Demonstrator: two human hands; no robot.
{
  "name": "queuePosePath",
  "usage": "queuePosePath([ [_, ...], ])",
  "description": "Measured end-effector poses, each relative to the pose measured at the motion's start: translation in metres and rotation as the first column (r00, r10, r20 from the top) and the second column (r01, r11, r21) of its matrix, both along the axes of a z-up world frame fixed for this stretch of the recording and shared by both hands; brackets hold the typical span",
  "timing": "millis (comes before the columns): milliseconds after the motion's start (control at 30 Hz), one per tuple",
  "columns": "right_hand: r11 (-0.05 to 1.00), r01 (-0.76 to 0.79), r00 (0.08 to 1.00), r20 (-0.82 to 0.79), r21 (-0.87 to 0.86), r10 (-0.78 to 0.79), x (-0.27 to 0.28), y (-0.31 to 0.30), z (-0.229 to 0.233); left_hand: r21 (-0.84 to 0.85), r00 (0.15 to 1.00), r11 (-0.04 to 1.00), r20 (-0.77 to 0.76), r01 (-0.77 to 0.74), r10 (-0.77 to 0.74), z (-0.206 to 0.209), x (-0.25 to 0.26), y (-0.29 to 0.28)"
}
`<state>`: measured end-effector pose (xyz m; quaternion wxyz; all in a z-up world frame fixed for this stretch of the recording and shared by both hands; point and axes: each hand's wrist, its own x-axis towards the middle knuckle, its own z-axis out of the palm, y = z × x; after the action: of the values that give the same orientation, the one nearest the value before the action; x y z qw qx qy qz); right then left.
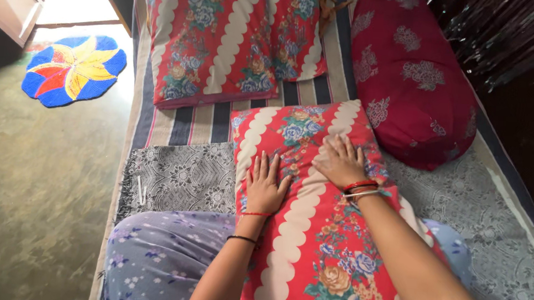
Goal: The person inserts a pink pillow into a red floral pillowcase, adjusting and smoothing the fabric to fit the pillow. The person then places the finished pillow aside and picks up a blue floral cloth, folding it.
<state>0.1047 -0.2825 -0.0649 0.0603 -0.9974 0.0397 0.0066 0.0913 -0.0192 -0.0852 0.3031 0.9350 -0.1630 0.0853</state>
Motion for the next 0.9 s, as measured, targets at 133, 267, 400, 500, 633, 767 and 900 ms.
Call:
queuePosePath([
  [133,1.000,0.030,1.000,0.009,0.006,-0.030,0.000,0.003,0.004,-0.001,1.000,1.000,-0.008,-0.003,0.003,-0.010,0.007,-0.003],
  [267,0.987,0.157,0.983,-0.105,0.023,-0.154,-0.011,0.010,0.025,0.035,0.993,0.997,-0.096,-0.065,0.068,-0.006,-0.001,0.003],
  [400,0.884,0.458,0.866,-0.274,0.092,-0.419,-0.022,-0.002,0.050,-0.069,0.966,0.974,-0.158,-0.217,0.204,-0.018,-0.019,0.026],
  [500,0.777,0.590,0.800,-0.286,0.219,-0.527,-0.042,-0.023,0.065,-0.191,0.744,0.859,-0.609,-0.474,0.275,-0.047,-0.028,0.046],
  [633,0.634,0.710,0.700,-0.405,0.306,-0.589,-0.050,-0.053,0.071,-0.465,0.706,0.636,-0.684,-0.616,0.184,-0.086,-0.027,0.064],
  [767,0.556,0.674,0.736,-0.387,0.486,-0.555,-0.054,-0.082,0.063,-0.439,0.691,0.708,-0.717,-0.553,0.095,-0.070,-0.018,0.063],
  [900,0.708,0.416,0.861,0.002,0.570,-0.508,-0.055,-0.091,0.078,-0.688,0.854,0.581,-0.519,-0.434,0.024,0.004,-0.026,0.066],
])
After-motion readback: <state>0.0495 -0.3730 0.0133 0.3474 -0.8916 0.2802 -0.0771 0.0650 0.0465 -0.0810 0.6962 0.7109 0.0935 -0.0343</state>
